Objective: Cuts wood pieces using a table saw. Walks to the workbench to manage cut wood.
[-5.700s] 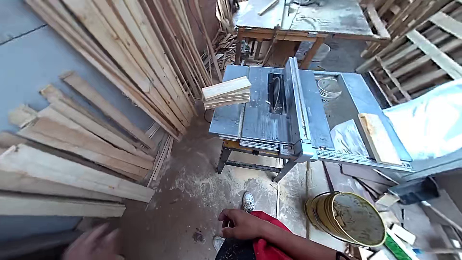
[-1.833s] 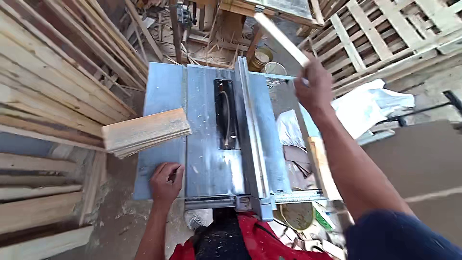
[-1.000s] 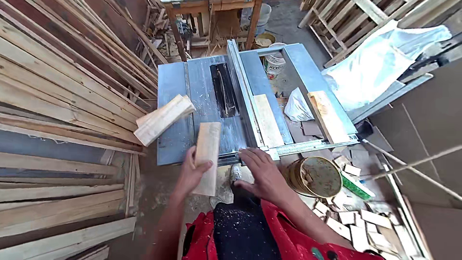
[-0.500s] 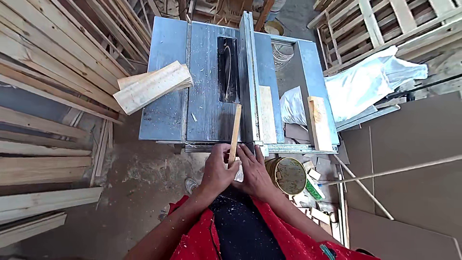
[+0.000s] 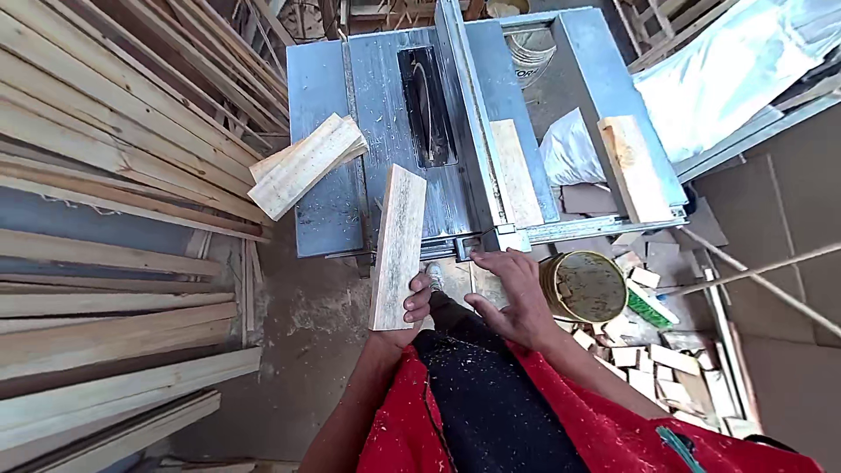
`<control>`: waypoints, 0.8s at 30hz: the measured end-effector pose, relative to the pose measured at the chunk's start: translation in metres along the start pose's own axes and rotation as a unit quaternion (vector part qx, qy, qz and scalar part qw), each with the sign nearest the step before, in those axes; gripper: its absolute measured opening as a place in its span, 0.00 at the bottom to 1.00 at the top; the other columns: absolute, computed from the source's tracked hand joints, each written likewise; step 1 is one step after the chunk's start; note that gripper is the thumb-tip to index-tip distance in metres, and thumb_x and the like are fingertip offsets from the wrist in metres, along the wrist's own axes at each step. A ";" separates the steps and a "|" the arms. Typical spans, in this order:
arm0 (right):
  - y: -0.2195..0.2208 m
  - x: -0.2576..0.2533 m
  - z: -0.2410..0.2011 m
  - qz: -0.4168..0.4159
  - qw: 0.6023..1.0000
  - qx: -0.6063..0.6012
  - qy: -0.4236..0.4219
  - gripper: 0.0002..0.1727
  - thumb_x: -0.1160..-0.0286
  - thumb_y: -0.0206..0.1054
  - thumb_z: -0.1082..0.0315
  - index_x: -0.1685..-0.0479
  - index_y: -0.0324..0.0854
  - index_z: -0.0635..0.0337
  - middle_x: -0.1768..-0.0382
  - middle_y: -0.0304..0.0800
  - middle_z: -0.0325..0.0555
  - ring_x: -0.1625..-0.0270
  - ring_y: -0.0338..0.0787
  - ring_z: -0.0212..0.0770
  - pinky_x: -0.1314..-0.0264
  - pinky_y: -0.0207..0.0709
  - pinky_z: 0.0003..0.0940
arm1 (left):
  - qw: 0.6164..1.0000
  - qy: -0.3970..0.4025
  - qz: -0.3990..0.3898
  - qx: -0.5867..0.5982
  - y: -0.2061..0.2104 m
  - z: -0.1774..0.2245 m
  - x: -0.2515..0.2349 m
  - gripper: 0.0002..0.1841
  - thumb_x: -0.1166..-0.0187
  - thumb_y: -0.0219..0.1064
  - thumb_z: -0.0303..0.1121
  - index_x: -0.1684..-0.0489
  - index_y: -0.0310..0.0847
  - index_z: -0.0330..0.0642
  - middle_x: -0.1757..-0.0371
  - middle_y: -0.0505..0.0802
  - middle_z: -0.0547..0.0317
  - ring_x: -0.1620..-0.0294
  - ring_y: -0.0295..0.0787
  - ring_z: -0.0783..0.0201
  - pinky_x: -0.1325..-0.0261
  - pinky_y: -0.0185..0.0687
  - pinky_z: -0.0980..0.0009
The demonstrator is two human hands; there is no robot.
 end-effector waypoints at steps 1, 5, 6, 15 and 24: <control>0.001 0.000 0.000 0.009 1.000 -0.006 -0.006 0.32 0.25 0.69 0.43 0.28 0.79 0.55 0.30 0.86 0.43 0.25 0.81 0.46 0.16 0.63 0.60 | 1.000 -0.003 -0.009 -0.002 0.002 0.001 0.001 0.25 0.17 0.62 0.54 0.43 0.80 0.39 0.60 0.89 0.55 0.77 0.85 0.66 0.75 0.83 0.78; -0.001 -0.002 -0.007 0.027 0.999 -0.011 -0.017 0.28 0.25 0.71 0.46 0.33 0.81 0.55 0.35 0.89 0.43 0.29 0.84 0.45 0.18 0.64 0.61 | 0.997 0.026 0.022 -0.070 0.007 0.003 0.005 0.26 0.14 0.57 0.54 0.43 0.79 0.36 0.62 0.88 0.52 0.79 0.84 0.65 0.77 0.82 0.77; -0.003 -0.002 -0.009 0.032 0.999 -0.013 -0.020 0.30 0.26 0.71 0.44 0.33 0.81 0.55 0.35 0.89 0.43 0.29 0.84 0.45 0.18 0.64 0.60 | 0.983 0.066 0.080 -0.152 0.007 0.005 0.007 0.25 0.11 0.51 0.54 0.45 0.80 0.38 0.64 0.87 0.53 0.79 0.82 0.66 0.78 0.79 0.77; 0.012 -0.041 0.026 -0.263 0.935 0.235 -0.043 0.71 0.61 0.81 0.23 0.11 0.63 0.61 0.10 0.62 0.58 0.05 0.50 0.58 0.06 0.30 0.71 | 0.487 0.108 0.250 -0.830 0.012 -0.029 -0.084 0.29 0.14 0.58 0.32 0.13 0.61 0.34 0.22 0.77 0.37 0.25 0.79 0.47 0.24 0.79 0.49; 0.020 -0.085 0.060 -0.330 0.891 0.310 -0.038 0.67 0.64 0.79 0.24 0.20 0.71 0.65 0.18 0.75 0.57 0.10 0.63 0.56 0.07 0.27 0.72 | 0.144 0.036 0.094 -0.985 -0.003 0.000 -0.078 0.50 0.39 0.76 0.68 0.15 0.71 0.50 0.11 0.70 0.63 0.15 0.65 0.53 0.18 0.57 0.41</control>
Point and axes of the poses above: each hand's wrist, its own x-axis away from the middle knuckle, its own y-axis out of the palm, z = x × y, the point moved 2 cm from there along -x, towards the middle knuckle
